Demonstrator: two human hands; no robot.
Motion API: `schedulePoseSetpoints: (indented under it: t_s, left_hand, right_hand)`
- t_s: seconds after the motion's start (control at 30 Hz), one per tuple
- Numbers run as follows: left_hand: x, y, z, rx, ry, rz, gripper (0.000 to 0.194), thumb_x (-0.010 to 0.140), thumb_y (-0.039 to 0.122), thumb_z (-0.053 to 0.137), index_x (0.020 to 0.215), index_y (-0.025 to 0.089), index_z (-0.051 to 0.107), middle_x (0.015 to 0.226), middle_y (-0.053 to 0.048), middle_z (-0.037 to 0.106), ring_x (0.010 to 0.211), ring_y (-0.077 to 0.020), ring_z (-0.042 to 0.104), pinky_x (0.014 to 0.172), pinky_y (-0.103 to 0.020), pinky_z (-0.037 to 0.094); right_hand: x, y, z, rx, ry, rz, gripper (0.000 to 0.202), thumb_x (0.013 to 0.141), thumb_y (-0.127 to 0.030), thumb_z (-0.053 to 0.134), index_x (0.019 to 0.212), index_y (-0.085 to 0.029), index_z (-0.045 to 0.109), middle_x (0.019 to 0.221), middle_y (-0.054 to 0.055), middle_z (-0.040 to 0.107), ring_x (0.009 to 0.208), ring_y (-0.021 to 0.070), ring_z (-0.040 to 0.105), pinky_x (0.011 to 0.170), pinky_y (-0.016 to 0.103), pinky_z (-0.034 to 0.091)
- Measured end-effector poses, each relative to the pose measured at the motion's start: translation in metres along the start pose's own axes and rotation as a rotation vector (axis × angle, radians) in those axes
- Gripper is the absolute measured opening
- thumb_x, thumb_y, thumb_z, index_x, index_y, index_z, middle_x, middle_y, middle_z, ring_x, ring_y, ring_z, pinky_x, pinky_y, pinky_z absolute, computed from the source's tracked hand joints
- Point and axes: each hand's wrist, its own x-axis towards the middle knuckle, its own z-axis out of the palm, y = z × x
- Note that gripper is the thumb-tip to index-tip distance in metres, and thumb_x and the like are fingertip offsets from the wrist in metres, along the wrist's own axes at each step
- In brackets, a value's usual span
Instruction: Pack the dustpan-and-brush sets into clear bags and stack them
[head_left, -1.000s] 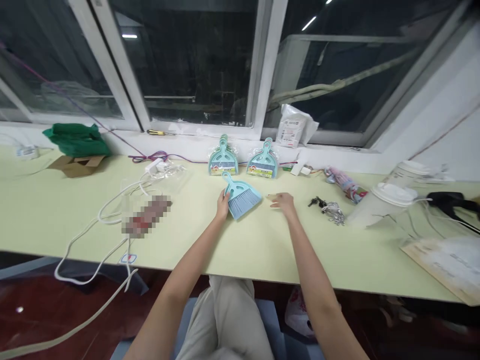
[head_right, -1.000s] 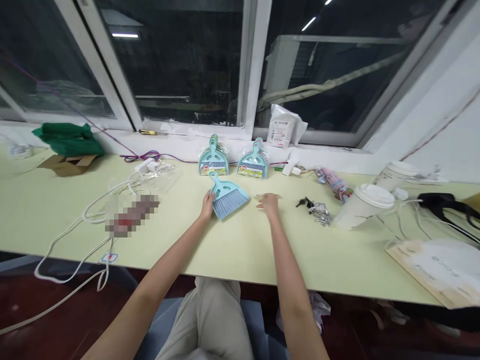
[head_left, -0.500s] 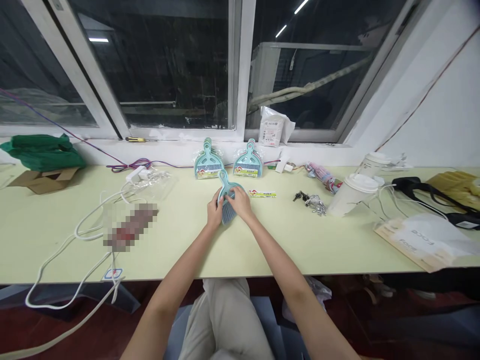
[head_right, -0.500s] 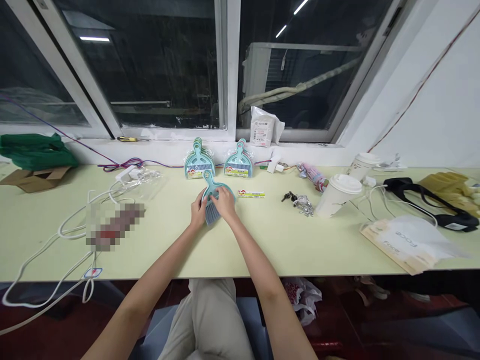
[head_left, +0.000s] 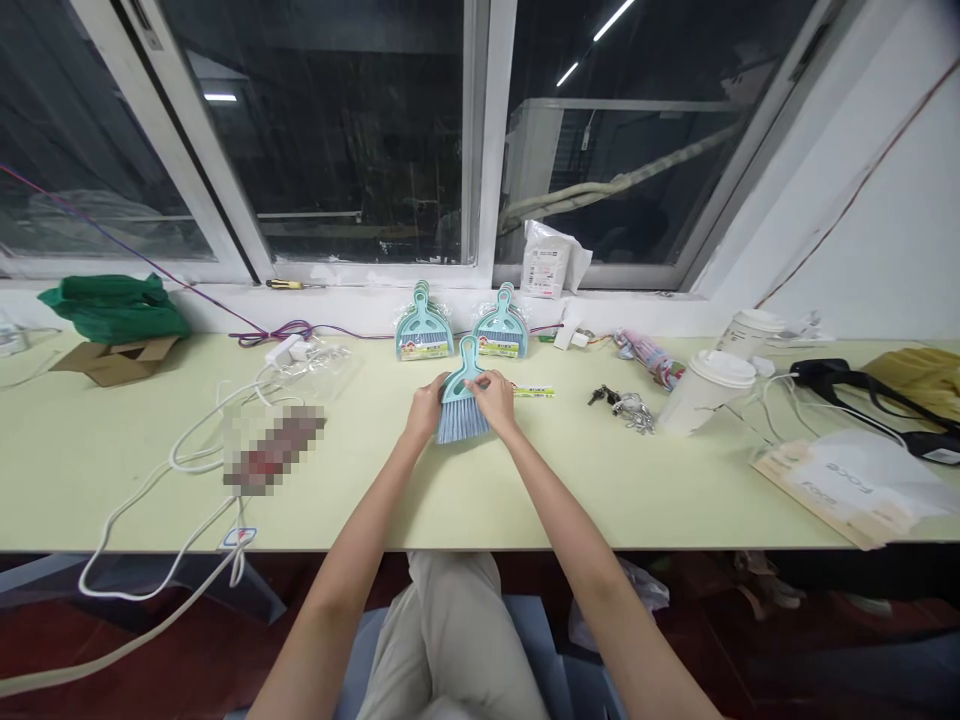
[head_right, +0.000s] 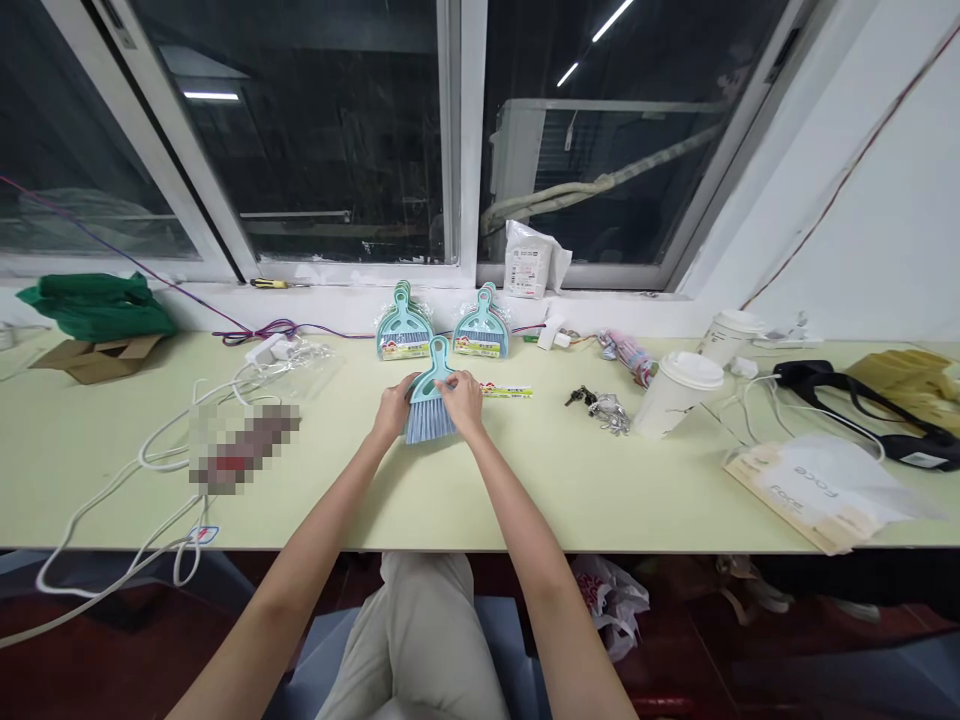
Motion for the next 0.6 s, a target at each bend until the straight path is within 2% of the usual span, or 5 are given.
schedulePoseSetpoints:
  t_s: [0.13,0.23,0.37,0.47,0.6]
  left_hand:
    - [0.009,-0.001,-0.010,0.217,0.111,-0.120,0.044,0.091,0.013,0.038,0.133,0.020,0.051,0.105,-0.012,0.070,0.091,-0.0219,0.066,0.084,-0.031,0.047]
    - [0.018,-0.011,-0.028,0.367,0.133,-0.300,0.045,0.090,0.014,0.038,0.133,0.016,0.050,0.101,-0.015,0.069,0.095,-0.0261,0.065,0.084,-0.035,0.047]
    - [0.014,-0.039,-0.052,0.507,-0.072,-0.478,0.038,0.085,0.015,0.042,0.118,0.012,0.061,0.105,-0.019,0.067,0.104,-0.0303,0.062,0.084,-0.036,0.046]
    - [0.000,-0.058,-0.060,0.602,-0.237,-0.579,0.031,0.085,0.024,0.047,0.107,0.014,0.067,0.108,-0.019,0.066,0.105,-0.0310,0.061,0.084,-0.037,0.047]
    - [-0.015,-0.073,-0.063,0.697,-0.241,-0.590,0.039,0.088,0.043,0.047,0.106,0.015,0.068,0.117,-0.019,0.062,0.114,-0.0332,0.054,0.088,-0.040,0.045]
  right_hand:
    - [-0.007,-0.015,-0.018,-0.196,0.001,0.012,0.022,0.085,-0.042,0.057,0.084,-0.021,0.064,0.094,0.004,0.067,0.087,0.0179,0.063,0.076,0.027,0.043]
    - [-0.010,-0.005,-0.035,-0.388,-0.177,0.037,0.023,0.083,-0.043,0.060,0.082,-0.021,0.067,0.093,0.006,0.069,0.089,0.0212,0.064,0.075,0.029,0.044]
    - [-0.015,0.036,-0.048,-0.649,-0.401,0.150,0.024,0.080,-0.034,0.063,0.093,-0.014,0.069,0.100,0.014,0.069,0.095,0.0253,0.065,0.076,0.031,0.046]
    - [-0.019,0.063,-0.051,-0.755,-0.449,0.189,0.033,0.081,-0.033,0.062,0.105,-0.010,0.067,0.109,0.018,0.066,0.101,0.0275,0.063,0.078,0.032,0.046]
    - [-0.017,0.079,-0.053,-0.806,-0.426,0.170,0.039,0.081,-0.033,0.062,0.111,-0.009,0.065,0.117,0.020,0.061,0.107,0.0294,0.059,0.081,0.035,0.047]
